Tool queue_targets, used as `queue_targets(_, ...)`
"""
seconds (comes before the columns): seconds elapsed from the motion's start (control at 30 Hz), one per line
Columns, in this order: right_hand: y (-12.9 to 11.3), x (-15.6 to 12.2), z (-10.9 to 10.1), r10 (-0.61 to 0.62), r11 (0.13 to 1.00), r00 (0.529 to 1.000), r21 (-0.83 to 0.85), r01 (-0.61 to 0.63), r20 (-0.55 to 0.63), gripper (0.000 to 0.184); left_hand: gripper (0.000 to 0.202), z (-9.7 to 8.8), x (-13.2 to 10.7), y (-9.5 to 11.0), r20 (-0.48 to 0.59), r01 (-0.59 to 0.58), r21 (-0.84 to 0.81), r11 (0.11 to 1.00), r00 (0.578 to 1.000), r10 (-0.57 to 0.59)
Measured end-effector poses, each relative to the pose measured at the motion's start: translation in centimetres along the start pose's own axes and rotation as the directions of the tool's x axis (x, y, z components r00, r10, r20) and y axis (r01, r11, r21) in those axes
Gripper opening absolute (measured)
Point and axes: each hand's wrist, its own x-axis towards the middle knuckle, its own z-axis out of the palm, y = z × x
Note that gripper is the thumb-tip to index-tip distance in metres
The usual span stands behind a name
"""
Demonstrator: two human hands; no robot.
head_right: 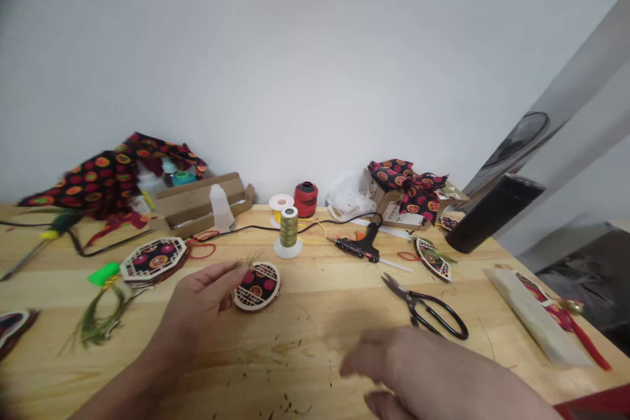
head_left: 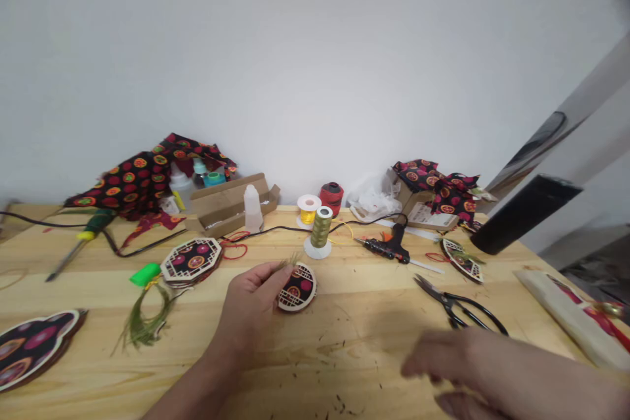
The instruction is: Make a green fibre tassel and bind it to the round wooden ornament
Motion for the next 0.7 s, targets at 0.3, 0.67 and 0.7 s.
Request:
queue_targets(0.3,10.7,-3.7,5.0,0.577,0.766,0.779,-0.169,-0.621,-0.247,0.031,0.008,0.4,-0.5,0.3,-0.010,0.032,0.002,0.999,0.999,-0.032)
queue_targets(0.67,13.4,-5.3,7.8,0.533,0.766,0.805,-0.255,-0.590,-0.262,0.041,0.008,0.3,-0.2,-0.1,0.004,0.036,0.010,0.999,0.999,-0.036)
queue_targets(0.7,13.1,-5.2,7.5,0.542,0.770,0.802,-0.231,-0.594,-0.252,0.040,0.008,0.4,-0.2,0.0,-0.001,0.036,0.019,0.999,0.999,-0.036)
